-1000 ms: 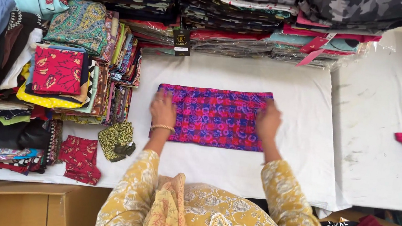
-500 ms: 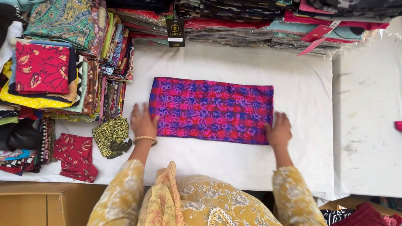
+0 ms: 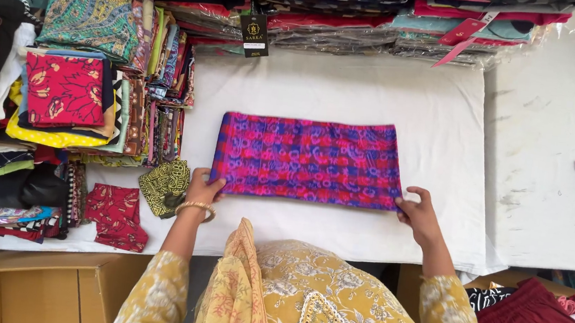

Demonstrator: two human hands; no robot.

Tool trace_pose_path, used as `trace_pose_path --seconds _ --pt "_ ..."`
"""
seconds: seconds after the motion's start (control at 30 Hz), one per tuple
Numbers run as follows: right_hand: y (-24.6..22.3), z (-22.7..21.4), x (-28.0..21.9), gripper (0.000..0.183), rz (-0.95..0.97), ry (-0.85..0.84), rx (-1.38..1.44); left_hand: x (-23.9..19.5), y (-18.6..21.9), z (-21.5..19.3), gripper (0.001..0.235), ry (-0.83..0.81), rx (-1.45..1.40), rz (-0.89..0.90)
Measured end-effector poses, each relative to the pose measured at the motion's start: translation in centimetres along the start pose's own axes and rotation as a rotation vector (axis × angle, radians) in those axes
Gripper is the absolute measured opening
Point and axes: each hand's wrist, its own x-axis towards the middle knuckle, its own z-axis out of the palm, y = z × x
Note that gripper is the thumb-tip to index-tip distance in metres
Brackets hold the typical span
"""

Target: The person folds several pieces of patterned fabric on a white table. They unfold each item, fold it into a neat rectangle, and place it on a growing stack to the left. The items include a brown patterned cloth, a black and white striped cloth, a yellow dotted cloth, a blue striped cloth, a red patterned cloth, a purple patterned cloth, and a green patterned cloth.

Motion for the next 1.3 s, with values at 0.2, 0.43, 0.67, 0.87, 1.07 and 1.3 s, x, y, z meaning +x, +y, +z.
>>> trace_pose_path --seconds 0.2,0.43,0.67,0.87,1.07,1.3 --pt "0.5 -1.5 -2.2 0.031 0.011 -0.136 0.419 -5.3 3.1 -1.4 0.053 -0.009 -0.511 -0.228" --pt "-4.7 2.7 6.5 0.019 -0.082 -0.101 0.563 2.9 6.2 2.6 0.030 -0.052 -0.692 -0.075" --pt "-5.3 7.7 7.5 0.027 -0.395 0.347 -0.195 3.7 5.5 7.8 0.052 0.105 -0.056 0.363" --pt "-5.9 18.1 4.4 0.050 -0.926 0.160 -1.066 0.9 5.5 14.4 0.060 0.017 0.923 1.047" --pt "-6.6 15.0 7.7 0.074 -0.732 -0.003 -1.471 6.6 5.1 11.5 0.064 0.070 1.360 0.886" --pt "-8.9 6.2 10.3 0.049 -0.287 -0.062 -1.266 2.9 12.9 6.4 0.062 -0.112 1.583 0.460"
